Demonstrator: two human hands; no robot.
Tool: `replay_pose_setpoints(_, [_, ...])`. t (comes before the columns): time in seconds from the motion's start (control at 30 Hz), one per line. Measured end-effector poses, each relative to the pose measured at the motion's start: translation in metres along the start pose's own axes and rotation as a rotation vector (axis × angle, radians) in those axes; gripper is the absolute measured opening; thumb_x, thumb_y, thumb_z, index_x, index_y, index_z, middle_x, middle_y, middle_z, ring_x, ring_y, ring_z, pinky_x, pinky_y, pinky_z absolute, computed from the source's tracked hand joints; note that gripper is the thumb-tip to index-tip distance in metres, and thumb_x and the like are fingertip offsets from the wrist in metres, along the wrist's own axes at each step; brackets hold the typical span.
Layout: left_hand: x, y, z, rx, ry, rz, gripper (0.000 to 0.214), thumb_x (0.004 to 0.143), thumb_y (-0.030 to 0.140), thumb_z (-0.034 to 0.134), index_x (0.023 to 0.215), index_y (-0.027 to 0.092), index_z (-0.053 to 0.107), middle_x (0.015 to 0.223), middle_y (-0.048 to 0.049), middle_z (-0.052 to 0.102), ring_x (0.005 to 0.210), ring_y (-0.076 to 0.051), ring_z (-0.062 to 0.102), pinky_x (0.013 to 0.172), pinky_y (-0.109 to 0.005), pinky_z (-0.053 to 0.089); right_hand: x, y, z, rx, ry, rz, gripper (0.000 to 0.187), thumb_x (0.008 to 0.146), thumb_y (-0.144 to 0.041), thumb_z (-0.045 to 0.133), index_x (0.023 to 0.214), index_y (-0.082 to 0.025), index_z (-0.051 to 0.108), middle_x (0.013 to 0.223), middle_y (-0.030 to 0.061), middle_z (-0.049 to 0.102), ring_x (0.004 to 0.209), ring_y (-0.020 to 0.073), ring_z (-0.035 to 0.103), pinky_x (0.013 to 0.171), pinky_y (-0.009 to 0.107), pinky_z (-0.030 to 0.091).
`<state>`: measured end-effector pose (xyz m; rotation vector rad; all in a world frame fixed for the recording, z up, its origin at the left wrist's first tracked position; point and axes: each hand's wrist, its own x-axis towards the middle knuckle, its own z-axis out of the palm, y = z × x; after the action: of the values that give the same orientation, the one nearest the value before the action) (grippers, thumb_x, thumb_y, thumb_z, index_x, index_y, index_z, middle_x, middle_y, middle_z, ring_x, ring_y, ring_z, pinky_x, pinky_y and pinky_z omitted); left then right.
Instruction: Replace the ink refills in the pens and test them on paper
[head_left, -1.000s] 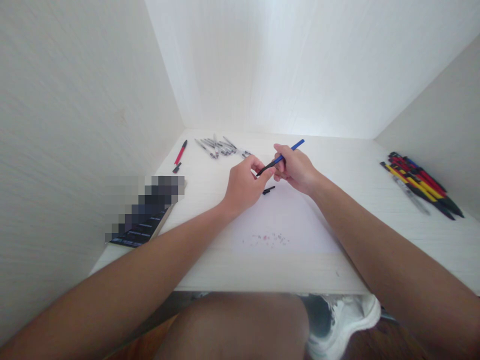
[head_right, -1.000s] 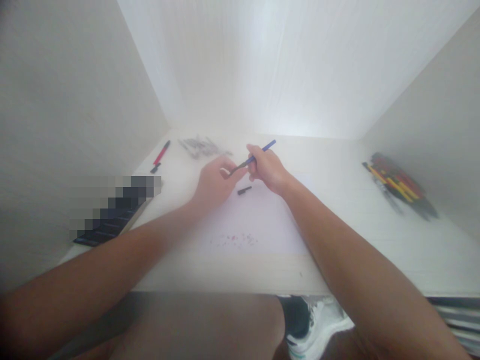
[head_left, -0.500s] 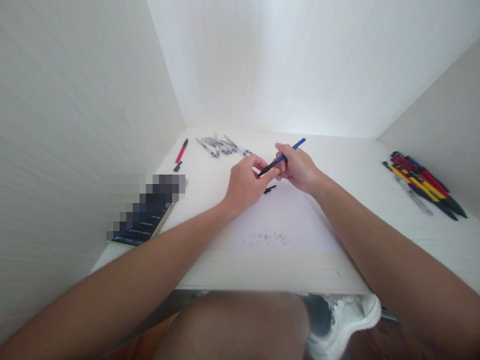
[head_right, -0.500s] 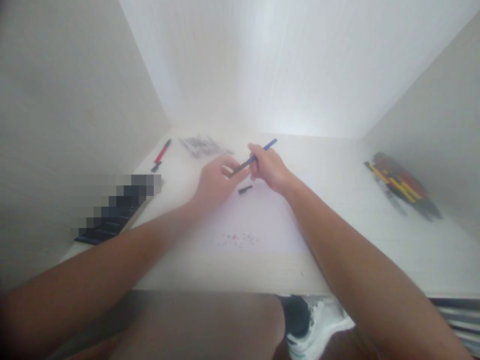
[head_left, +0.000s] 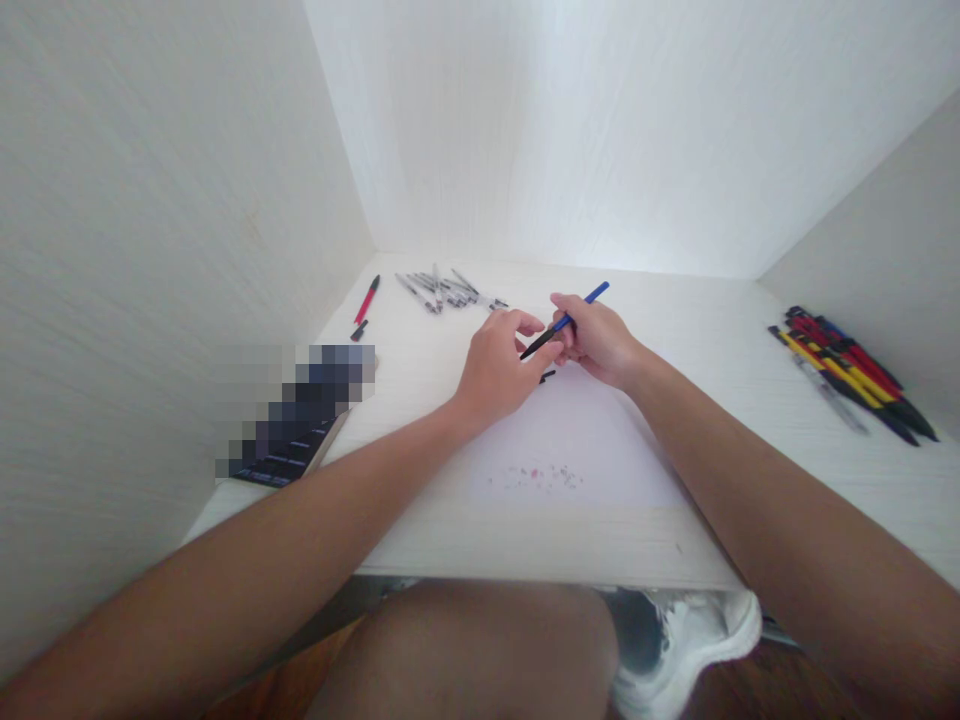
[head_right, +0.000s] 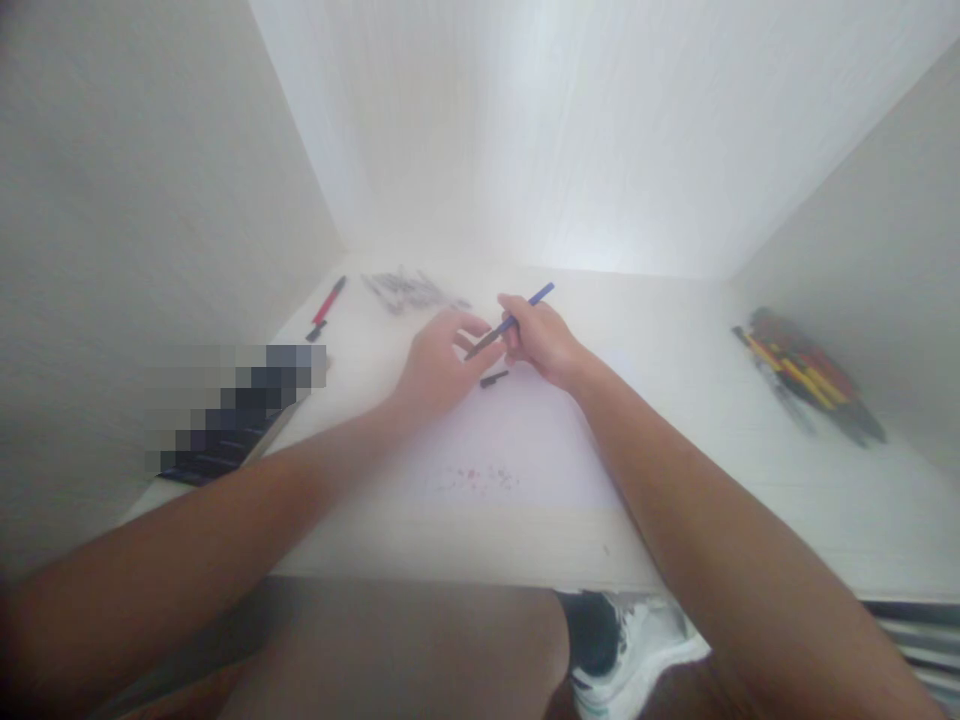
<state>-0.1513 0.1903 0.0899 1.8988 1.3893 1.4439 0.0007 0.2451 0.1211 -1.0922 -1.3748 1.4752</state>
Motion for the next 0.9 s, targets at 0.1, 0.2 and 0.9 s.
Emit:
replay_pose_setpoints(0.1, [-0.0002,0.0001,-0.0004,-0.015,0.014,0.019,0.018,0.084,0.02,0.08,0.098,0.02,0.068,0.093,-0.0018,0.073,0.08,-0.015,0.067,0.075,-0.029,0.053,0.0008,0.0017,-0.001,-0.003,-0.013,0.013,0.06,0.101,-0.033,0.054,0.043,-0.022,0.044,0.039,-0.0008,0.037,0.039,0.0123,0.042,0.045,0.028,0.043])
replay_pose_setpoints(0.2, [-0.0005,0.0008,-0.001,-0.029,0.029,-0.002,0.018,0.084,0.021,0.08,0.097,0.021,0.068,0.082,0.0013,0.071,0.073,-0.014,0.066,0.073,-0.029,0.052,0.0002,0.0015,-0.001,-0.011,-0.019,0.02,0.059,0.101,-0.033,0.054,0.044,-0.022,0.044,0.039,-0.0013,0.036,0.039,0.0116,0.04,0.045,0.027,0.043])
replay_pose_setpoints(0.9, [0.0001,0.0002,-0.0005,-0.047,0.003,-0.037,0.018,0.087,0.024,0.076,0.102,0.022,0.066,0.078,0.0025,0.071,0.067,-0.013,0.064,0.07,-0.028,0.051,0.0007,0.0031,-0.0018,-0.014,-0.032,0.029,0.053,0.099,-0.035,0.058,0.05,-0.023,0.044,0.04,-0.0024,0.037,0.04,0.0114,0.036,0.045,0.028,0.042])
